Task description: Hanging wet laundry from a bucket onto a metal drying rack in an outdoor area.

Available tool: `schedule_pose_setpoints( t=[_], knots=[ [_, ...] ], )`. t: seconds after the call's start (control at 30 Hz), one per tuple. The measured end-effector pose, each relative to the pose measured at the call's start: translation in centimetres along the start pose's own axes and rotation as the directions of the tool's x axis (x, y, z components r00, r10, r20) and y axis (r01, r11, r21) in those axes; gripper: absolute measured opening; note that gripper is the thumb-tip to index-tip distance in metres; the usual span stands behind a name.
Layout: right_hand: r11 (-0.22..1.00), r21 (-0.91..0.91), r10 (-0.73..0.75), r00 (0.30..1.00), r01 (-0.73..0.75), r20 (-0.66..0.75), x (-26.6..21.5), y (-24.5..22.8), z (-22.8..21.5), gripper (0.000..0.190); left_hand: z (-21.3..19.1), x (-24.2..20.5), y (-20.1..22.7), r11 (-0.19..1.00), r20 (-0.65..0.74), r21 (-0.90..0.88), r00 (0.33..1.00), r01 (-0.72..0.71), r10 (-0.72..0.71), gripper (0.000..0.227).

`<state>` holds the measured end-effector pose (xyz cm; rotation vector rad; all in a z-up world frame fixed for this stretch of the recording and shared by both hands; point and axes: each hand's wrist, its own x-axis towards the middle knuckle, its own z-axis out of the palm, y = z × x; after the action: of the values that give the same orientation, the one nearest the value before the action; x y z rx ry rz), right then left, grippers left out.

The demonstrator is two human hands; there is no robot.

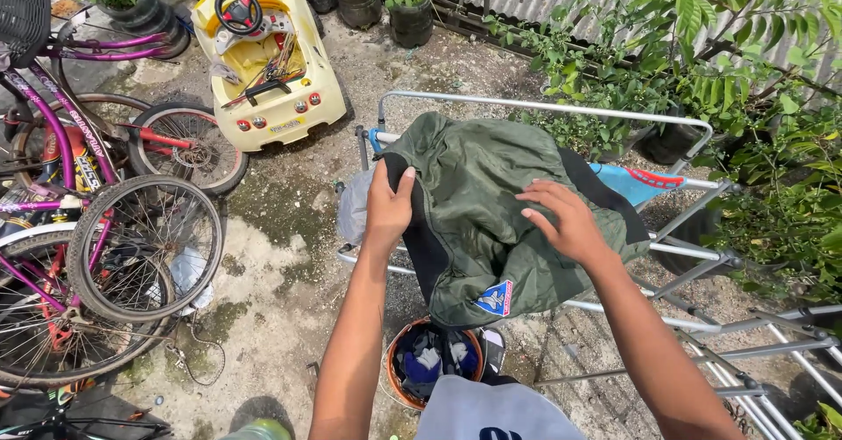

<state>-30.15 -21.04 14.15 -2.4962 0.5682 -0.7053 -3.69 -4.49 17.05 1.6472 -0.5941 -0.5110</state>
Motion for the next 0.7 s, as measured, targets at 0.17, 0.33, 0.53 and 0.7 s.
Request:
schedule_pose_setpoints(
  t=[0.17, 0.33, 0.53, 0.7],
  knots=[
    [0.915, 0.351, -0.199, 0.979, 0.201, -0.042, 7.4, -3.8, -1.2, 0.034, 0.5, -0.7, 4.7, 0.997, 0.407, -0.044, 0.91, -0.063, 0.076, 0.057],
    [0.908, 0.349, -0.305, 0.938, 0.234, 0.164, 11.8, -6.5, -1.4, 0.073, 0.9, 1.2, 2.2, 0.985, 0.535, -0.045, 0.828, -0.167, 0.165, 0.049],
    [0.95, 0.223, -0.255, 0.956, 0.219, 0.143, 14.2, -1.4, 2.3, 0.028, 0.4, 0.2, 5.3, 0.964, 0.497, -0.128, 0.826, -0.231, 0.265, 0.058],
    [0.974, 0.094, -0.177, 0.956, 0.204, -0.234, 16.3, -2.4, -3.8, 0.011, 1.7, -1.3, 0.7, 0.963, 0.352, -0.209, 0.905, -0.172, 0.238, 0.077]
  ],
)
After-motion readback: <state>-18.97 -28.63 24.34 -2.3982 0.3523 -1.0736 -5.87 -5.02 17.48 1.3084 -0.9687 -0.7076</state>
